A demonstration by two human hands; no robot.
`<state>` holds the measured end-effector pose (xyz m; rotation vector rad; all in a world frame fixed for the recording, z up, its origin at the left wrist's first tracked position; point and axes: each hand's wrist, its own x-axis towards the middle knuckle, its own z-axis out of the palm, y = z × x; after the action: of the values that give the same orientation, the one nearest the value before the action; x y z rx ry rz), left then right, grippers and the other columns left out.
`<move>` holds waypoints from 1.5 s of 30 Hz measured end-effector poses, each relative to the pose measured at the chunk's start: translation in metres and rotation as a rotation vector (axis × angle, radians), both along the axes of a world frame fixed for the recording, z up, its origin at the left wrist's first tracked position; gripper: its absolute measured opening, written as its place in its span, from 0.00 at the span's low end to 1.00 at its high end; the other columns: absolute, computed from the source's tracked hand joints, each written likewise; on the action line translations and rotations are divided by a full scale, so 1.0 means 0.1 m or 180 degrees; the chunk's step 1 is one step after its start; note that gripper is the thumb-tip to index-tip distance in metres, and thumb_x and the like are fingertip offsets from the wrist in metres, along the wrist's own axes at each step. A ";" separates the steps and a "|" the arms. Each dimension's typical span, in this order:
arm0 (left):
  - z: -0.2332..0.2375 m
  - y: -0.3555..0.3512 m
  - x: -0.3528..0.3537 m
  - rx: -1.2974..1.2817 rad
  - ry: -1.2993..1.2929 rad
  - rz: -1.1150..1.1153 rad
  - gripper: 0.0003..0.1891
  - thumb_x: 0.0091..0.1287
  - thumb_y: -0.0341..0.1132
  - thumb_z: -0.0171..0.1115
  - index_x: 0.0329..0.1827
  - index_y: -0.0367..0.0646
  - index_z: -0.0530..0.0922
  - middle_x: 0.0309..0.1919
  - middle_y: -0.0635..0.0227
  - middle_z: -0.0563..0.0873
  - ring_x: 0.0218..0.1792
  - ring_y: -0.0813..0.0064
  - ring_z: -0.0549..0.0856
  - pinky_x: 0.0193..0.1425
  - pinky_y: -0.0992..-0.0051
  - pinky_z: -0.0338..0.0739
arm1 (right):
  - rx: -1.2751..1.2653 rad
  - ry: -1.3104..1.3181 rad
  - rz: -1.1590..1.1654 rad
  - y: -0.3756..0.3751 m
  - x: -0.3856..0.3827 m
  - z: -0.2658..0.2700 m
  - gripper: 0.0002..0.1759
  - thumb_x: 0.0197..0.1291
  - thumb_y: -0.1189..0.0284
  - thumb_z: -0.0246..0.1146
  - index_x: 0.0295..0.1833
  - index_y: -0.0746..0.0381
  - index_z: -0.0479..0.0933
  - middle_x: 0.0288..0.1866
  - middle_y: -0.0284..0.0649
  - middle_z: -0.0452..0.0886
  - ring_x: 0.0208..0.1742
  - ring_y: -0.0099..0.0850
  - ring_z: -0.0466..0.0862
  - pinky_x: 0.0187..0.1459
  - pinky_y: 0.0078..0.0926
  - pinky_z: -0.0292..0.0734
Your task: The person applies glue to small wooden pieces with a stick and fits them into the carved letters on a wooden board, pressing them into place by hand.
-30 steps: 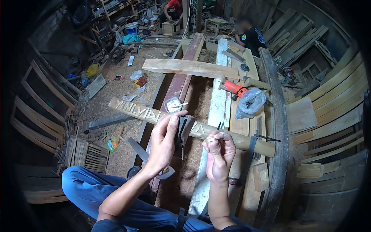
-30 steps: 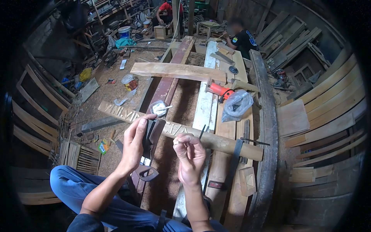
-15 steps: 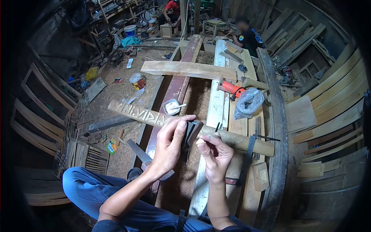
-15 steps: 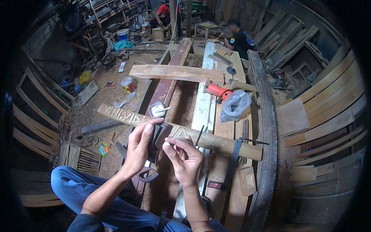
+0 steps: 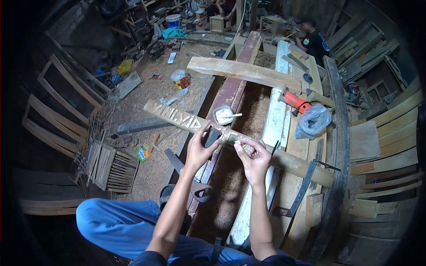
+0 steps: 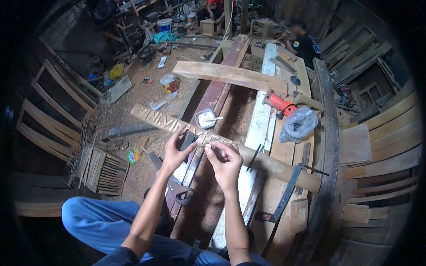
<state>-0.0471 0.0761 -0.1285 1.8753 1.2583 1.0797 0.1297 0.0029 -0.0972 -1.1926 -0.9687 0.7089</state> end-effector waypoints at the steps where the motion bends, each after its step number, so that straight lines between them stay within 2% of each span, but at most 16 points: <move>1: -0.16 0.00 -0.08 -0.0327 0.0043 0.0337 0.35 0.60 0.41 0.77 0.71 0.45 0.75 0.58 0.51 0.85 0.62 0.56 0.84 0.66 0.61 0.76 | -0.0248 -0.0344 -0.0080 0.01 -0.04 -0.06 0.11 0.57 0.76 0.78 0.46 0.63 0.89 0.36 0.28 0.79 0.35 0.17 0.66 0.37 0.16 0.63; 2: -0.36 0.00 -0.16 -0.0671 0.0086 0.0666 0.39 0.58 0.41 0.78 0.74 0.46 0.72 0.59 0.50 0.85 0.62 0.54 0.84 0.66 0.60 0.77 | -0.0331 -0.0405 -0.0058 0.03 -0.09 -0.22 0.12 0.57 0.74 0.78 0.47 0.62 0.89 0.34 0.28 0.78 0.34 0.18 0.66 0.36 0.18 0.62; 3: -0.55 0.03 -0.21 -0.0449 0.0296 0.0926 0.41 0.56 0.41 0.79 0.74 0.45 0.70 0.58 0.50 0.86 0.61 0.54 0.85 0.66 0.60 0.77 | -0.0441 -0.0686 -0.0096 0.02 -0.13 -0.34 0.11 0.58 0.75 0.76 0.47 0.63 0.89 0.37 0.33 0.83 0.36 0.23 0.72 0.38 0.21 0.67; 4: -0.74 0.03 -0.27 -0.0541 0.0419 0.1038 0.37 0.56 0.40 0.79 0.70 0.44 0.74 0.57 0.50 0.86 0.59 0.52 0.85 0.65 0.59 0.77 | -0.0549 -0.0978 -0.0134 0.01 -0.16 -0.46 0.10 0.59 0.76 0.75 0.46 0.64 0.88 0.39 0.38 0.88 0.38 0.27 0.79 0.40 0.25 0.72; 7: -1.17 -0.04 -0.39 -0.0765 0.0760 0.1011 0.32 0.53 0.36 0.80 0.63 0.45 0.79 0.54 0.52 0.87 0.56 0.53 0.86 0.63 0.61 0.79 | -0.0902 -0.1283 -0.0187 -0.04 -0.27 -0.79 0.10 0.59 0.76 0.75 0.46 0.64 0.88 0.42 0.40 0.90 0.42 0.33 0.83 0.45 0.30 0.75; 8: -1.27 -0.09 -0.40 -0.0682 0.0874 0.0998 0.31 0.53 0.36 0.80 0.62 0.46 0.80 0.52 0.52 0.87 0.55 0.53 0.85 0.61 0.60 0.79 | -0.0960 -0.1047 -0.0198 -0.04 -0.34 -0.86 0.09 0.58 0.75 0.75 0.45 0.63 0.88 0.42 0.39 0.90 0.42 0.34 0.82 0.49 0.32 0.75; 10: -1.31 -0.18 -0.33 -0.0828 0.1091 0.1022 0.29 0.51 0.36 0.80 0.59 0.46 0.82 0.50 0.54 0.87 0.53 0.50 0.84 0.60 0.58 0.78 | -0.1053 -0.1369 -0.0203 -0.04 -0.38 -1.04 0.09 0.58 0.75 0.75 0.44 0.63 0.88 0.42 0.39 0.90 0.44 0.36 0.83 0.52 0.33 0.74; 14: -1.48 -0.18 -0.34 -0.0817 0.1212 0.0873 0.29 0.50 0.35 0.79 0.59 0.46 0.83 0.51 0.58 0.87 0.55 0.53 0.82 0.62 0.59 0.75 | -0.1225 -0.1513 -0.0239 0.01 -0.38 -1.27 0.09 0.59 0.75 0.74 0.46 0.63 0.88 0.43 0.40 0.89 0.46 0.38 0.83 0.53 0.35 0.75; 24: -1.57 -0.19 -0.40 -0.0624 0.1396 0.0862 0.34 0.48 0.34 0.80 0.63 0.47 0.80 0.54 0.61 0.86 0.56 0.56 0.81 0.64 0.61 0.71 | -0.1159 -0.2050 -0.0678 -0.08 0.04 -1.54 0.09 0.57 0.78 0.72 0.45 0.64 0.88 0.43 0.42 0.88 0.46 0.42 0.81 0.53 0.36 0.75; 28: -1.57 -0.20 -0.45 -0.0937 0.1221 0.1021 0.38 0.50 0.35 0.81 0.68 0.45 0.78 0.54 0.57 0.85 0.57 0.55 0.81 0.66 0.61 0.70 | -0.1158 -0.1961 -0.0749 -0.13 0.14 -1.56 0.09 0.58 0.79 0.72 0.45 0.64 0.88 0.43 0.43 0.88 0.46 0.42 0.81 0.53 0.37 0.76; 30: -1.57 -0.20 -0.47 -0.1209 0.0824 0.0897 0.38 0.51 0.36 0.80 0.68 0.46 0.77 0.60 0.58 0.84 0.63 0.54 0.79 0.70 0.56 0.68 | -0.1074 -0.1852 -0.0864 -0.14 0.17 -1.56 0.09 0.58 0.79 0.73 0.45 0.67 0.87 0.42 0.43 0.88 0.45 0.38 0.81 0.51 0.32 0.76; 32: -1.55 -0.21 -0.41 -0.0952 0.1078 0.0948 0.36 0.51 0.36 0.80 0.67 0.45 0.78 0.59 0.58 0.84 0.62 0.54 0.79 0.70 0.57 0.68 | -0.1019 -0.1879 -0.0859 -0.14 0.19 -1.56 0.09 0.58 0.79 0.73 0.45 0.67 0.87 0.42 0.43 0.89 0.45 0.38 0.81 0.51 0.33 0.76; 35: -1.36 -0.21 -0.18 0.0113 0.0935 0.1100 0.32 0.52 0.36 0.80 0.63 0.45 0.80 0.57 0.59 0.84 0.60 0.55 0.79 0.68 0.59 0.69 | -0.0965 -0.1930 -0.0911 -0.18 0.22 -1.56 0.09 0.58 0.78 0.73 0.45 0.67 0.88 0.42 0.43 0.89 0.45 0.39 0.81 0.51 0.33 0.77; 39: -1.19 -0.21 0.26 0.0152 0.0526 0.0446 0.22 0.59 0.34 0.76 0.57 0.45 0.83 0.57 0.61 0.85 0.61 0.55 0.79 0.68 0.59 0.69 | -0.1005 -0.2012 -0.0964 -0.14 0.30 -1.57 0.08 0.59 0.77 0.72 0.45 0.65 0.88 0.42 0.43 0.89 0.46 0.41 0.81 0.52 0.36 0.76; 42: -1.20 -0.23 0.66 0.0208 0.0629 0.0012 0.19 0.63 0.36 0.71 0.57 0.45 0.84 0.58 0.62 0.85 0.63 0.57 0.78 0.71 0.58 0.64 | -0.0952 -0.2137 -0.1033 -0.07 0.41 -1.66 0.08 0.59 0.77 0.71 0.44 0.63 0.88 0.42 0.42 0.88 0.45 0.42 0.80 0.51 0.38 0.76; 45: -1.41 -0.22 0.94 0.0205 0.0988 -0.0229 0.19 0.68 0.38 0.66 0.61 0.46 0.82 0.70 0.54 0.75 0.74 0.52 0.68 0.76 0.52 0.58 | -0.0936 -0.2448 -0.1087 0.03 0.53 -1.74 0.09 0.60 0.78 0.70 0.46 0.63 0.88 0.42 0.42 0.87 0.44 0.43 0.80 0.50 0.38 0.76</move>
<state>0.0472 0.0537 -0.2693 2.1825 1.3243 0.8217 0.1824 0.0063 -0.2708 -1.9033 -1.2598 0.0961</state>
